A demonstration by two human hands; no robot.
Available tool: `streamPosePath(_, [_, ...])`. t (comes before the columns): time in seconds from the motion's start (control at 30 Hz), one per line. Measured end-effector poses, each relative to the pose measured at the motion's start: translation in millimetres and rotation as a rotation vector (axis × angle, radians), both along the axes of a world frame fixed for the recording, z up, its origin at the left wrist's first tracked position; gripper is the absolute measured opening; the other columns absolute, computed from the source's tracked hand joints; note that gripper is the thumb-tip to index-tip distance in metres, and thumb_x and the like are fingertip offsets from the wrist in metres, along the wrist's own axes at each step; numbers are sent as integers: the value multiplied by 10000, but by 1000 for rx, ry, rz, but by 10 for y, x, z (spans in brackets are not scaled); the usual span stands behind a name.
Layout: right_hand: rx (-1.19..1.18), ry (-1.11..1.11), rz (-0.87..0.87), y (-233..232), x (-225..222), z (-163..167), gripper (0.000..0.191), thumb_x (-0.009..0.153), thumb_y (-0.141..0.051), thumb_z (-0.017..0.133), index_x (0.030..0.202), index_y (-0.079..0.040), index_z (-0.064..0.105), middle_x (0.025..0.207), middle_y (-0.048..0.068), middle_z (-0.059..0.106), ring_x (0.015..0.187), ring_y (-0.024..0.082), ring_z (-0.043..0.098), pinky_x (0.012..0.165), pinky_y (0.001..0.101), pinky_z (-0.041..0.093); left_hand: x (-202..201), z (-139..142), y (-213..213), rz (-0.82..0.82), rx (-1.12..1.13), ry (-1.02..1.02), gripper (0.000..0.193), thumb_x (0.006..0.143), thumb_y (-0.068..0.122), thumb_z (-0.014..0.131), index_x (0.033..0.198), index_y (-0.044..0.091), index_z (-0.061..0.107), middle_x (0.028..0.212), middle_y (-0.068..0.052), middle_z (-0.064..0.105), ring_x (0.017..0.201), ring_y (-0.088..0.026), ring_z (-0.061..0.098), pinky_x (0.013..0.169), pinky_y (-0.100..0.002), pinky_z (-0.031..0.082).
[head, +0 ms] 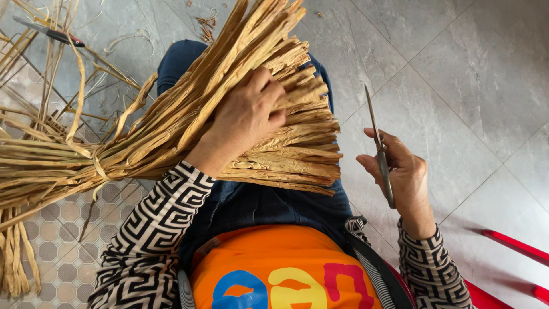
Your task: The person gathers dried plant stalks, ties them into a bundle using a strip of material, and then uses scissors to trim the ends of the stalks to a uniform length. The person holds the bundle on their lap while cutting.
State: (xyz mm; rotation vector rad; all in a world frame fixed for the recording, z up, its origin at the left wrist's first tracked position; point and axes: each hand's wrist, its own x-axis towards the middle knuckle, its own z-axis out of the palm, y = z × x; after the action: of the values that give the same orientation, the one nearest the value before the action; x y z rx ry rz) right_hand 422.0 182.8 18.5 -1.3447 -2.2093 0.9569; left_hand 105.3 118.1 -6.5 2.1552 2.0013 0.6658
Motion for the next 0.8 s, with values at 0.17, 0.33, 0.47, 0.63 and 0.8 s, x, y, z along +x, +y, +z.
streamPosePath(0.17, [66, 225, 255, -89, -92, 79, 310, 866, -197, 822, 1099, -86, 651, 1234, 55, 713, 687, 60, 633, 584, 219, 538, -105, -145, 111, 116, 204, -134, 185, 1023, 41, 722, 1131, 21, 574, 1061, -103, 626, 787, -157, 678, 619, -240, 624])
streamPosePath(0.33, [57, -107, 374, -221, -317, 160, 655, 828, -340, 804, 1419, -161, 586, 742, 118, 729, 599, 198, 715, 544, 358, 548, -163, -103, 191, 122, 427, -156, 420, 1020, -43, 665, 1416, 25, 543, 1284, -171, 604, 1066, -242, 699, 829, -295, 640])
streamPosePath(0.47, [68, -164, 380, -234, -364, 250, 660, 845, -404, 759, 1450, -239, 555, 670, 143, 696, 576, 263, 713, 525, 404, 533, -119, -39, 196, 97, 377, -38, 220, 1027, -44, 662, 1203, 87, 662, 1404, -173, 538, 1274, -287, 621, 965, -303, 592])
streamPosePath(0.63, [27, -182, 375, -243, -378, 291, 654, 836, -403, 764, 1441, -269, 554, 662, 132, 694, 538, 257, 696, 526, 403, 527, -101, 57, 74, 57, 203, -8, 107, 971, 180, 760, 1012, 86, 729, 1432, -158, 510, 1352, -345, 522, 1174, -479, 469])
streamPosePath(0.8, [-16, -185, 365, -216, -345, 244, 666, 820, -385, 780, 1440, -266, 568, 695, 137, 711, 557, 246, 702, 542, 401, 528, -83, 90, 82, 32, 70, -59, 483, 891, 439, 837, 1141, 75, 642, 1583, -269, 298, 1439, -457, 314, 1153, -629, 303])
